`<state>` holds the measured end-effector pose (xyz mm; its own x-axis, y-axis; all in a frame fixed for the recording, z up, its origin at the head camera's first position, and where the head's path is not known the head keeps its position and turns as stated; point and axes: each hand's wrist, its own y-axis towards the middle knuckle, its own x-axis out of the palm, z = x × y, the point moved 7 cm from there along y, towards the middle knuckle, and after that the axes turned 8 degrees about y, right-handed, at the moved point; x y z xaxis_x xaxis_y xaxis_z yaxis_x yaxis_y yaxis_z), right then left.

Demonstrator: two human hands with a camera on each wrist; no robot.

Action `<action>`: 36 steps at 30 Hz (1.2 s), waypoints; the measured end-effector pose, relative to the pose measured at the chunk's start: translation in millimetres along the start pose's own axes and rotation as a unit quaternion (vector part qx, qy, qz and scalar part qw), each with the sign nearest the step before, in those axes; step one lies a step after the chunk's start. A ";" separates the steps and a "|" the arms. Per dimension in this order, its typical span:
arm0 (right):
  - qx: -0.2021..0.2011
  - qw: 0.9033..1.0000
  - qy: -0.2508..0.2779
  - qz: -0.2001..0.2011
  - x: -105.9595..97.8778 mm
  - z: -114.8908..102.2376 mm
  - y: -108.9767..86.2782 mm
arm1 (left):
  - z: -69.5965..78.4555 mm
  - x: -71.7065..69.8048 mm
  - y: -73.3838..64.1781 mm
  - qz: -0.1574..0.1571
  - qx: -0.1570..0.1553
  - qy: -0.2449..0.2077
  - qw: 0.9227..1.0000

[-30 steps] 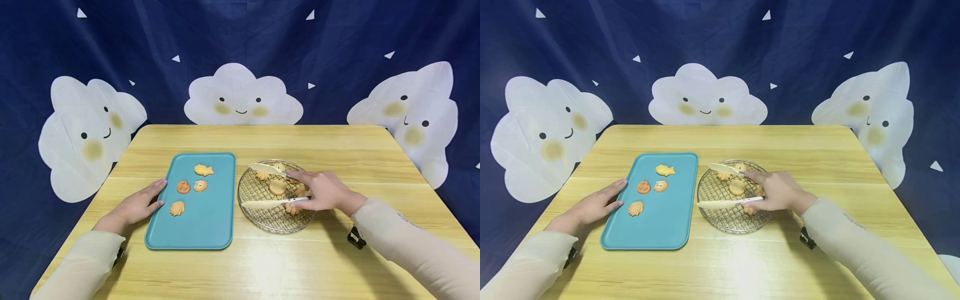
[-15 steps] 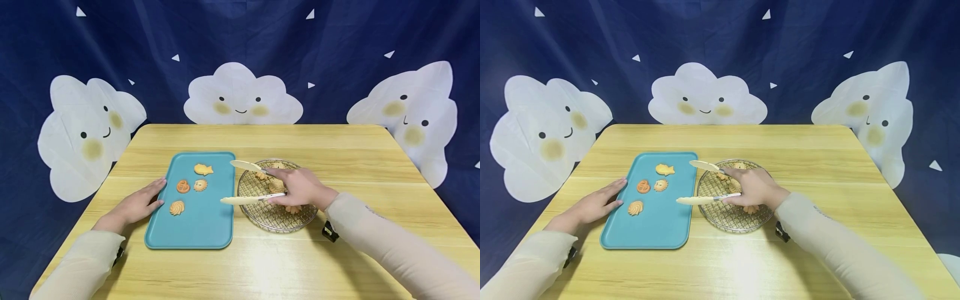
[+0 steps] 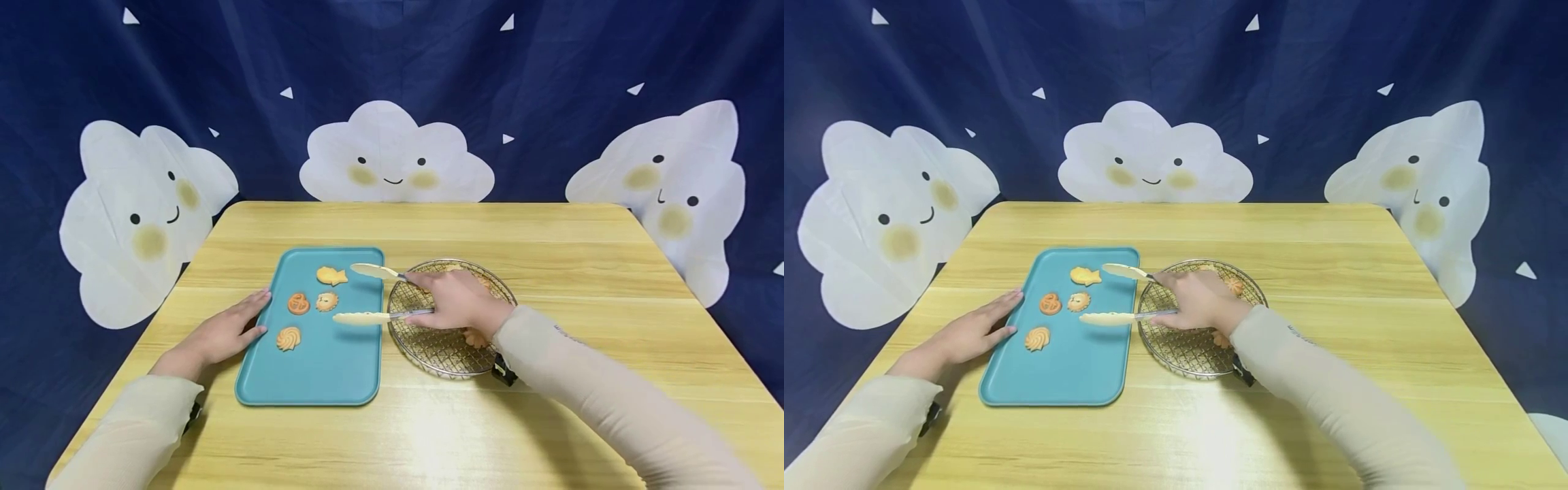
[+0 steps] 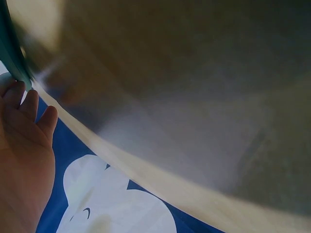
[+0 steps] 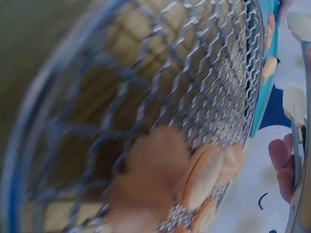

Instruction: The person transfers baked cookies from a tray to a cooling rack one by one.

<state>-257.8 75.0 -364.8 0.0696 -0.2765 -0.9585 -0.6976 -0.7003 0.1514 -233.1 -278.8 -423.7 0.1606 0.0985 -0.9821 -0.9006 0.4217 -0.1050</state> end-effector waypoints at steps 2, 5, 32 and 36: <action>0.001 1.000 -0.006 -0.004 2.0 -3.2 5.3 | 0.4 -0.3 0.0 -0.001 0.000 -0.001 1.000; -0.003 1.000 -0.004 -0.010 4.9 -9.9 13.3 | 1.2 -1.1 -0.1 -0.001 0.000 -0.003 1.000; 0.042 0.995 -0.040 -0.087 30.9 -41.2 46.3 | -0.9 0.6 0.2 0.003 0.002 -0.001 1.000; 0.039 0.994 -0.046 -0.087 30.5 -42.8 46.8 | 0.0 0.1 0.5 0.003 0.003 -0.001 1.000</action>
<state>-257.8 5.6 -376.6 0.1317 -0.0924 -0.9870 -0.7347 -0.6775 -0.0346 -233.6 -278.5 -423.9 0.1558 0.1030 -0.9824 -0.8990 0.4269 -0.0978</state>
